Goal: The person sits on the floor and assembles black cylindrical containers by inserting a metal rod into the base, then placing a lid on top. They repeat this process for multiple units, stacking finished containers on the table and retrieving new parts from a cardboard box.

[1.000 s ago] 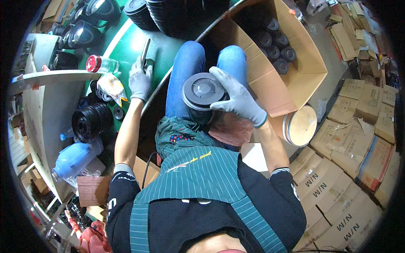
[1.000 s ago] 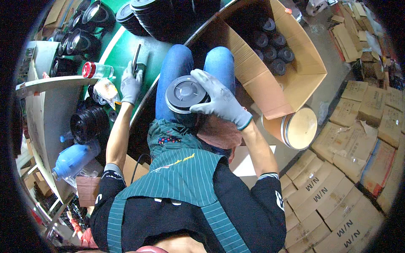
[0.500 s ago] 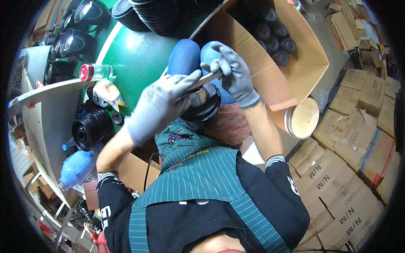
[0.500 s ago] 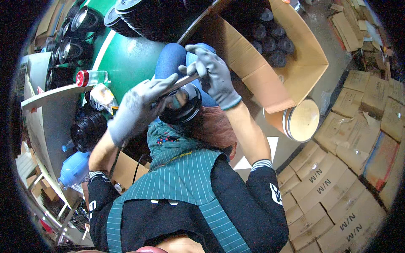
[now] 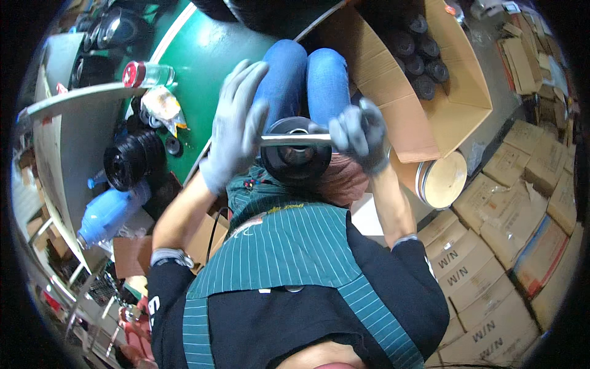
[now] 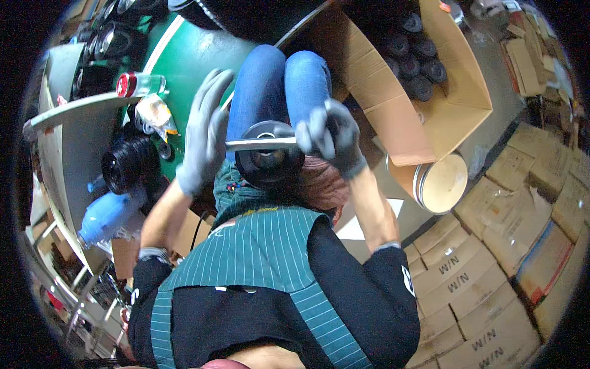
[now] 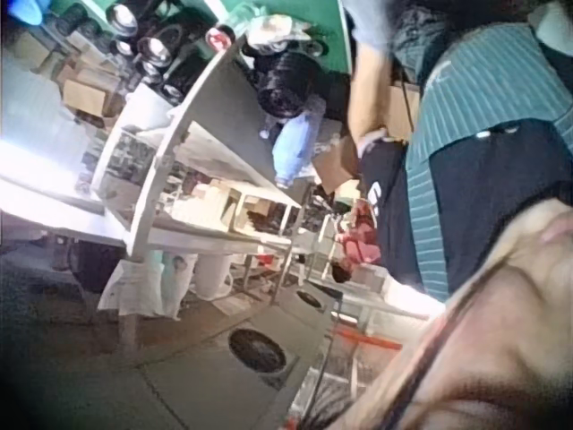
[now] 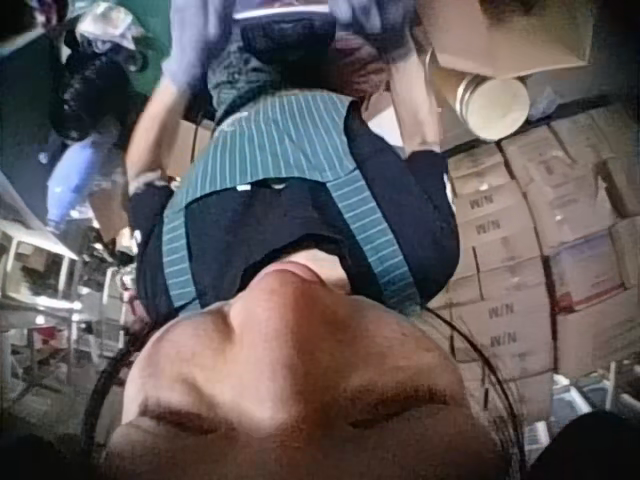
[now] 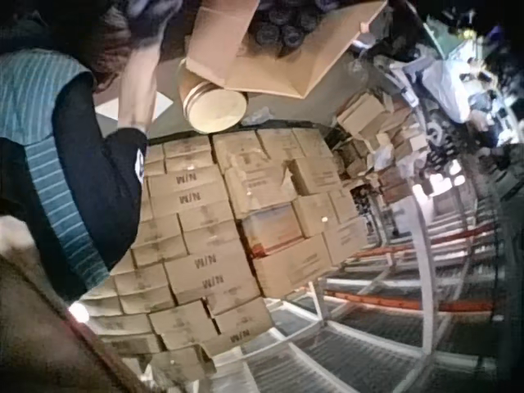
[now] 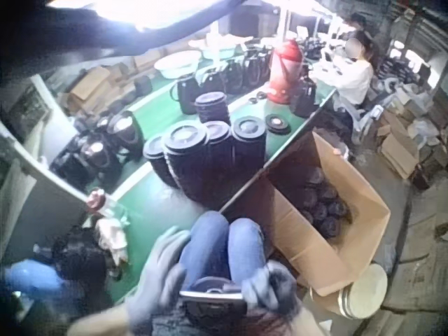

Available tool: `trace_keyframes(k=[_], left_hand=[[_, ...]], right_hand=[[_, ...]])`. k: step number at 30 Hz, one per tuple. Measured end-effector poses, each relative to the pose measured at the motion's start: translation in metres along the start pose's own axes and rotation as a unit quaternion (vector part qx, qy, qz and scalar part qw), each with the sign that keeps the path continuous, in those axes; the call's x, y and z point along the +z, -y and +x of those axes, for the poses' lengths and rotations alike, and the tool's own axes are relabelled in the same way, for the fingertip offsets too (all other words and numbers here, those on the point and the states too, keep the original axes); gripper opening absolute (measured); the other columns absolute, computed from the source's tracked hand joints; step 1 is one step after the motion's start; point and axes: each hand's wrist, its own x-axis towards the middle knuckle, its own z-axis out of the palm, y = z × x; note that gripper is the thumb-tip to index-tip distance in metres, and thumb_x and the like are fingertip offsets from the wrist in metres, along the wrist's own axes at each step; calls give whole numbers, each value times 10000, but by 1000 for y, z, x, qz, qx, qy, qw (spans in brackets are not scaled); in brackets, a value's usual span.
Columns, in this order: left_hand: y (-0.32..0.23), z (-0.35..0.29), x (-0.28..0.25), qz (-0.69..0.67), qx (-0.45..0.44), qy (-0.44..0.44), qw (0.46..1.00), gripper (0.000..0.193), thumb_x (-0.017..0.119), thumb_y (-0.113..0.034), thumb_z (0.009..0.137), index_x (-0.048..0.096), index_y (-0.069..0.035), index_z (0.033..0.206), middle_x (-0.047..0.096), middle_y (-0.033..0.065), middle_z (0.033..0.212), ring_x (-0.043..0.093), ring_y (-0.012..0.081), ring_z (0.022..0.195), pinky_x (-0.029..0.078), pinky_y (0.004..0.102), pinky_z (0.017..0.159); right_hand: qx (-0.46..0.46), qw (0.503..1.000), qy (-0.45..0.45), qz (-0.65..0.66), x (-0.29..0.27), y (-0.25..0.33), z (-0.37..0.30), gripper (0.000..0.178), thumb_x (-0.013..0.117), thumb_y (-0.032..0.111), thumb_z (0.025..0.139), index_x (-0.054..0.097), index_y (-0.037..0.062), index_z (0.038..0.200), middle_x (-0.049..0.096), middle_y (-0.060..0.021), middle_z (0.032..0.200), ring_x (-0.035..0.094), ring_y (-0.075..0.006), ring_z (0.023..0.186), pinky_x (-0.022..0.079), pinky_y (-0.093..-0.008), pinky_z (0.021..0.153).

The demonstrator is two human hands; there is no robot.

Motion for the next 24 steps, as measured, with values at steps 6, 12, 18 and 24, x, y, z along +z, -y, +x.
trace_keyframes(k=[6,12,18,24], left_hand=[[41,54,30,-331,-25,246,910,618,316,-443,1169,654,-12,1455,728,152,1296,689,221,1097,529,354,989],[59,102,91,-352,26,400,846,626,357,-516,1175,746,-58,1351,780,84,1026,672,159,842,551,330,834],[11,118,160,-351,140,458,805,548,467,-445,1151,747,24,1205,756,218,960,703,283,874,563,415,865],[20,132,116,-221,75,429,872,746,430,-607,1129,816,13,976,764,207,851,734,372,822,584,456,881]], right_hand=[[-61,822,165,-542,66,31,-40,234,743,179,773,636,130,571,505,-11,560,553,-210,649,463,-529,1150],[75,589,408,-694,106,8,-9,374,695,320,901,596,180,569,515,5,513,594,-186,573,545,-417,867],[108,600,419,-673,130,-61,56,326,655,335,876,614,79,678,619,-111,563,698,-310,553,548,-456,553],[62,683,325,-652,126,-27,50,302,706,366,883,685,120,709,685,-145,678,704,-321,647,550,-456,618]])
